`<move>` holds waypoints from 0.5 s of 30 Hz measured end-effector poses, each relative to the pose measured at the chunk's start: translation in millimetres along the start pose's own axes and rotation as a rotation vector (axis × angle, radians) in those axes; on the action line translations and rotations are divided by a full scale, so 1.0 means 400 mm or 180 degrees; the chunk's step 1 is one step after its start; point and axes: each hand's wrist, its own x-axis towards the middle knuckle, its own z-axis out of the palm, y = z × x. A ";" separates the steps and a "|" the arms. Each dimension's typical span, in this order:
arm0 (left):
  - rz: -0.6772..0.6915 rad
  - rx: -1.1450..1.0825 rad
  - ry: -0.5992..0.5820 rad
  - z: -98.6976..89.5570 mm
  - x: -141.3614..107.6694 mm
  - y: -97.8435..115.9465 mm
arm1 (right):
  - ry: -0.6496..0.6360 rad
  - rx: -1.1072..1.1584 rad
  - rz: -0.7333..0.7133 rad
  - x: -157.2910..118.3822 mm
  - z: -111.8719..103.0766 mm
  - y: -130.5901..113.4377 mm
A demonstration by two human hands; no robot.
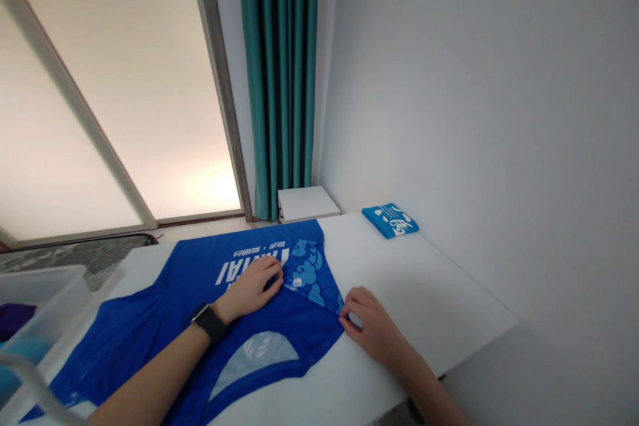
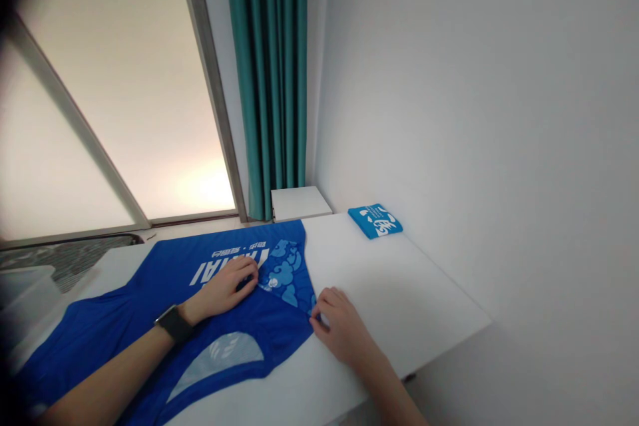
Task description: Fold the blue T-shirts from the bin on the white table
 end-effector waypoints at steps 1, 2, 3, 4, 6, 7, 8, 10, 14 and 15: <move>-0.0015 -0.0018 0.0016 0.002 0.000 -0.001 | 0.0013 -0.0001 -0.0025 0.000 -0.001 -0.001; -0.0029 -0.0038 0.0036 0.004 -0.001 -0.001 | 0.0025 -0.0009 -0.0052 -0.001 -0.002 -0.003; -0.0041 -0.0054 0.0058 0.005 -0.001 -0.002 | 0.0032 -0.0028 -0.0074 -0.001 -0.003 -0.004; -0.0049 -0.0067 0.0076 0.007 -0.001 -0.003 | 0.0039 -0.0063 -0.0088 -0.001 -0.003 -0.005; -0.0062 -0.0080 0.0096 0.008 -0.002 -0.005 | 0.0049 -0.0178 -0.0093 0.000 -0.002 -0.007; -0.0064 -0.0081 0.0094 0.009 -0.002 -0.006 | 0.0048 -0.0243 -0.0090 0.000 -0.001 -0.008; -0.0064 -0.0081 0.0085 0.009 -0.002 -0.006 | 0.0051 -0.0298 -0.0089 0.001 0.000 -0.009; -0.0064 -0.0081 0.0071 0.008 -0.001 -0.007 | 0.0046 -0.0375 -0.0089 0.002 0.001 -0.012; -0.0067 -0.0131 0.0100 0.007 0.000 -0.008 | 0.0013 -0.0358 -0.0070 0.003 -0.003 -0.011; -0.0073 -0.0147 0.0107 0.007 0.000 -0.008 | 0.0015 -0.0287 -0.0065 0.005 -0.004 -0.009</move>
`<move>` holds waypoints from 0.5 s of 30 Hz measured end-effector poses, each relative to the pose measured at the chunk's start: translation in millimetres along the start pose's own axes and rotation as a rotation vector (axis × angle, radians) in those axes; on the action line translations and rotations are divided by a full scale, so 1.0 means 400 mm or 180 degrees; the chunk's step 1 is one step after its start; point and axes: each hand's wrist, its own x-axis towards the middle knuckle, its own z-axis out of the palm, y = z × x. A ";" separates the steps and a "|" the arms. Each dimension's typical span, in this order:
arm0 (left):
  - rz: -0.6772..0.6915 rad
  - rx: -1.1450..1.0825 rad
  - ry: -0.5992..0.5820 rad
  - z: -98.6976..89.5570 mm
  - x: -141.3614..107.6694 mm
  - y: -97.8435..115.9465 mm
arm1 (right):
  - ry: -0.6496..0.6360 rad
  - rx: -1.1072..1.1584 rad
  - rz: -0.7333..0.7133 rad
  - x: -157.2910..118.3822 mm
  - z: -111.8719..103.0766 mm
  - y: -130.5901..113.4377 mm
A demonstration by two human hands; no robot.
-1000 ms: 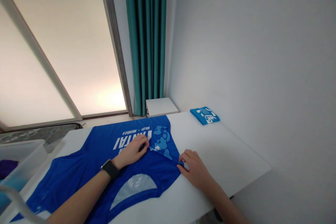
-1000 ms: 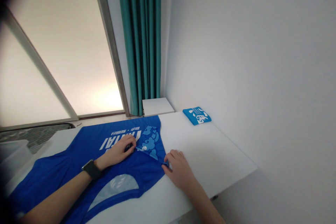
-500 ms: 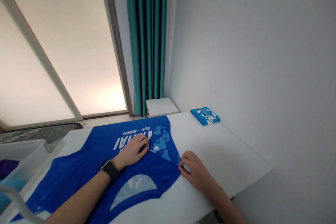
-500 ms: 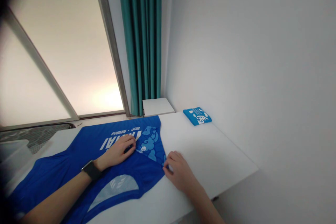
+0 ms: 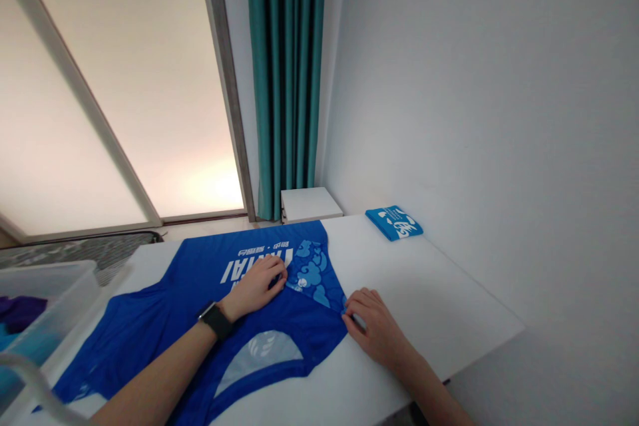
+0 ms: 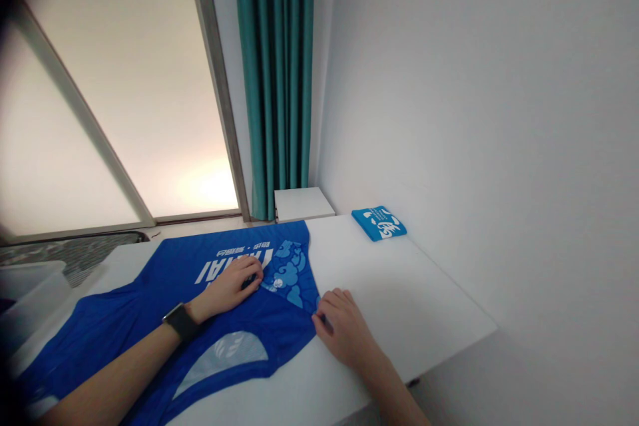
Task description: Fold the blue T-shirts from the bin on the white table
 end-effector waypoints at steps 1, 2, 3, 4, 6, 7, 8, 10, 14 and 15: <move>-0.0008 -0.0010 0.0003 0.000 0.000 0.000 | 0.0024 0.0080 0.0009 0.004 -0.001 0.003; -0.0016 -0.0016 0.0003 0.000 0.000 0.001 | 0.0058 0.0142 0.0023 0.010 -0.001 0.005; -0.0019 -0.0018 0.0001 0.000 0.000 0.001 | 0.0090 0.0165 0.0040 0.019 0.000 0.007; -0.0020 -0.0022 -0.0002 -0.001 0.000 0.002 | 0.0103 0.0143 0.0051 0.032 0.002 0.007; -0.0017 -0.0027 -0.0007 -0.002 0.000 0.004 | 0.0015 0.0019 0.0000 0.068 0.012 0.002; -0.0012 -0.0028 -0.0012 -0.003 0.000 0.005 | -0.0080 -0.0038 -0.0069 0.090 0.020 -0.003; -0.0009 -0.0029 -0.0014 -0.003 0.000 0.006 | -0.0197 -0.0067 -0.0165 0.114 0.029 -0.009; -0.0013 -0.0026 -0.0020 -0.004 0.000 0.007 | -0.0372 -0.0098 -0.0348 0.164 0.053 -0.023; -0.0014 -0.0003 -0.0023 -0.004 0.000 0.007 | -0.0542 -0.0289 -0.0430 0.237 0.107 -0.037; -0.0017 0.0010 -0.0026 -0.004 0.000 0.007 | -0.0567 -0.0373 -0.0363 0.245 0.119 -0.036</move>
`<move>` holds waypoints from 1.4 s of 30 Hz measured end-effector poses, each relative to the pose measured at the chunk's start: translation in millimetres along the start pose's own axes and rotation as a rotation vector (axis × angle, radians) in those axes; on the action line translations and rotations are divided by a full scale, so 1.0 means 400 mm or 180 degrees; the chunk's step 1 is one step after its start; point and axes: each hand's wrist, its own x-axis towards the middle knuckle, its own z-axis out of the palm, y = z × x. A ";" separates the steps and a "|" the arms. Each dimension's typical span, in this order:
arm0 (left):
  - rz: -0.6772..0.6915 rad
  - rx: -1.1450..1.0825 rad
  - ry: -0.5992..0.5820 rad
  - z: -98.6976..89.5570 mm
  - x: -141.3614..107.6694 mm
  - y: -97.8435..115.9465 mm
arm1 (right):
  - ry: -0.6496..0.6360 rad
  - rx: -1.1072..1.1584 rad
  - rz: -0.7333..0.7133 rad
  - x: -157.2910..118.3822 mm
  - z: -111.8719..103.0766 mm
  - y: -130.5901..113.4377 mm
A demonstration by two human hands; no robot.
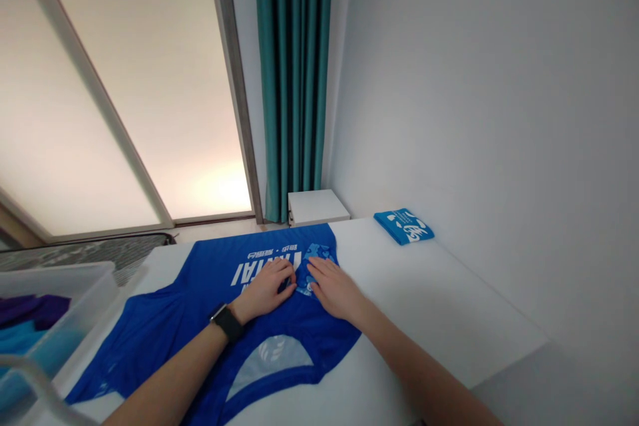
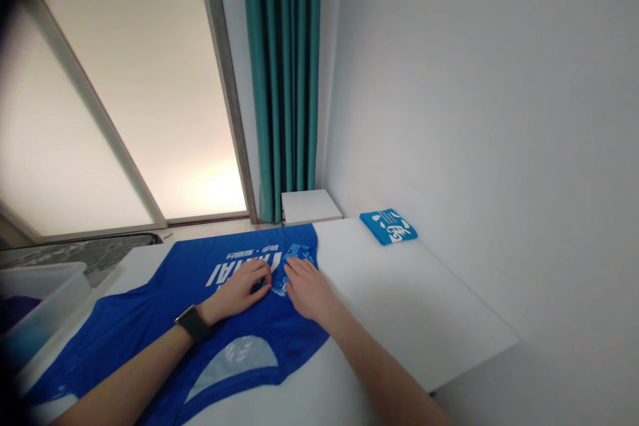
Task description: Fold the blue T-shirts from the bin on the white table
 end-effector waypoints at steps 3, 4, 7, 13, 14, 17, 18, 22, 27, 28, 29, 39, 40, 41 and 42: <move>-0.0012 0.0044 -0.0019 0.000 -0.001 0.000 | -0.0078 -0.0185 0.0329 0.008 0.028 0.005; -0.0018 0.0056 -0.0022 0.001 -0.001 0.001 | -0.0095 -0.0213 0.0424 0.005 0.035 0.006; -0.0034 0.0068 -0.0011 0.002 -0.002 0.000 | -0.0153 -0.0210 0.0556 -0.003 0.046 0.012; -0.0047 0.0112 -0.0078 0.001 0.001 0.000 | -0.0130 -0.0117 0.0921 0.000 0.028 0.065; -0.0054 0.0119 -0.0092 0.000 0.001 0.001 | -0.0118 -0.0126 0.1030 0.000 0.023 0.079; -0.0049 0.0122 -0.0119 -0.003 0.003 0.003 | -0.0183 -0.0141 0.1223 -0.003 0.015 0.113; -0.0046 0.0121 -0.0126 -0.003 0.003 0.003 | -0.0217 -0.0136 0.1247 -0.005 0.015 0.121; -0.0057 0.0116 -0.0119 -0.002 0.003 0.003 | -0.0270 -0.0150 0.1271 -0.007 0.019 0.128; -0.0086 -0.0031 -0.0093 -0.003 0.006 0.003 | -0.0222 -0.0218 0.1259 -0.009 0.003 0.107; -0.0091 -0.0062 -0.0101 -0.004 0.007 0.003 | -0.0174 -0.0239 0.1222 -0.012 0.000 0.098; -0.0098 -0.0075 -0.0111 -0.005 0.007 0.003 | -0.0126 -0.0257 0.1159 -0.016 -0.003 0.087; -0.0134 -0.0034 -0.0098 -0.004 0.007 0.005 | -0.0431 -0.0159 0.0849 -0.049 0.021 0.022; -0.0139 -0.0060 -0.0099 -0.005 0.008 0.005 | -0.0414 -0.0155 0.0860 -0.048 0.019 0.023; -0.0151 -0.0095 -0.0093 -0.007 0.010 0.005 | -0.0385 -0.0154 0.0876 -0.047 0.017 0.024; -0.0173 -0.0132 -0.0079 -0.008 0.012 0.005 | -0.0348 -0.0152 0.0896 -0.045 0.013 0.025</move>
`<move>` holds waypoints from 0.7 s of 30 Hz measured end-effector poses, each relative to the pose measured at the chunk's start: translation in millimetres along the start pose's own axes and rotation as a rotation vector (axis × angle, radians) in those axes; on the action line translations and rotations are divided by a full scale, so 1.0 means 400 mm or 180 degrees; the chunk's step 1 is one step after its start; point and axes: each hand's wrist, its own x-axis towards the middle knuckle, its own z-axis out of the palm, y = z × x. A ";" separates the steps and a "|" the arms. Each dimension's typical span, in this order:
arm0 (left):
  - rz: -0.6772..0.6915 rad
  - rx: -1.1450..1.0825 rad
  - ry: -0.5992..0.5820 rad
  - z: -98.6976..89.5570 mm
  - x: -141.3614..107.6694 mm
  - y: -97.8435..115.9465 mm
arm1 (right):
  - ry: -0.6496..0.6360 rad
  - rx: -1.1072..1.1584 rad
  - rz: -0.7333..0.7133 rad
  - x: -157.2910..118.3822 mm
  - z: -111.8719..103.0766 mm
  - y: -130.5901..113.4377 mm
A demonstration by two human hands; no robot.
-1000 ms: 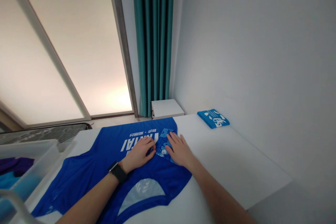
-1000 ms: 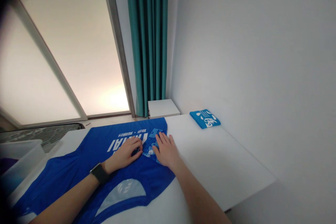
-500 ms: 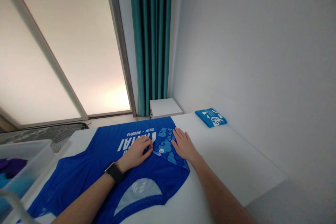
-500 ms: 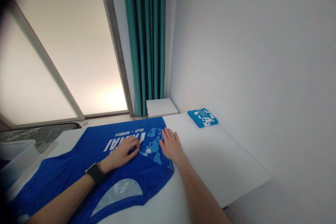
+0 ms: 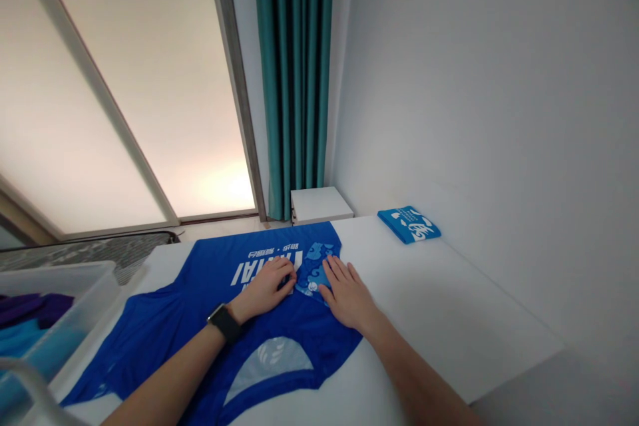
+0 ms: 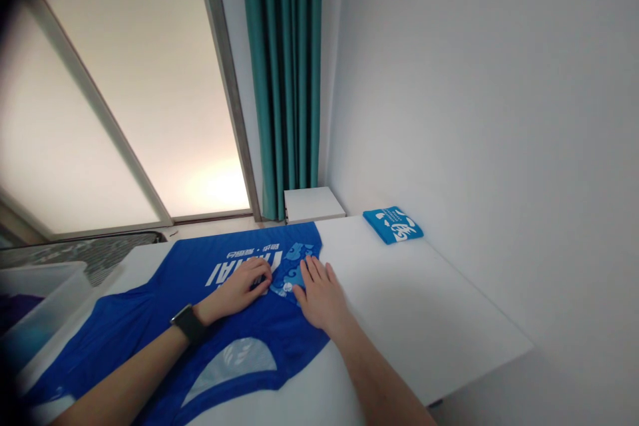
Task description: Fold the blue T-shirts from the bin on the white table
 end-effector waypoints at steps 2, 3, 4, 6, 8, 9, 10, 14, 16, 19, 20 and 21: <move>-0.0057 -0.0074 0.0012 -0.004 0.008 -0.004 | 0.0082 0.0022 0.0067 0.004 -0.007 0.001; -0.0094 -0.0110 0.0001 -0.006 0.015 -0.007 | 0.0121 0.0031 0.0111 0.005 -0.010 0.002; -0.0136 -0.0135 -0.0016 -0.007 0.024 -0.010 | 0.0154 0.0039 0.0154 0.007 -0.012 0.003; -0.0275 -0.0084 -0.0035 -0.009 0.051 -0.019 | 0.0185 0.0042 0.0208 0.008 -0.010 0.003; -0.0550 0.0224 -0.0030 -0.008 0.089 -0.026 | 0.0171 0.0023 0.0186 0.007 -0.003 0.003; -0.0720 0.0449 -0.0033 -0.005 0.110 -0.028 | 0.0155 0.0007 0.0171 0.006 0.002 0.002; -0.0895 0.0666 -0.0028 -0.001 0.132 -0.029 | 0.0140 -0.0011 0.0164 0.005 0.007 0.002; -0.1208 0.0950 0.0065 0.026 0.210 -0.027 | 0.0111 -0.0051 0.0183 0.003 0.018 0.000; -0.1291 0.0997 0.0137 0.044 0.237 -0.024 | 0.0114 -0.0047 0.0181 0.003 0.019 0.000; -0.1405 0.1016 0.0241 0.069 0.261 -0.017 | 0.0102 -0.0034 0.0178 0.004 0.018 0.001; -0.1434 0.1007 0.0262 0.077 0.266 -0.015 | 0.0095 -0.0030 0.0180 0.005 0.017 0.001; -0.1461 0.0992 0.0276 0.083 0.270 -0.013 | 0.0086 -0.0025 0.0181 0.005 0.017 0.000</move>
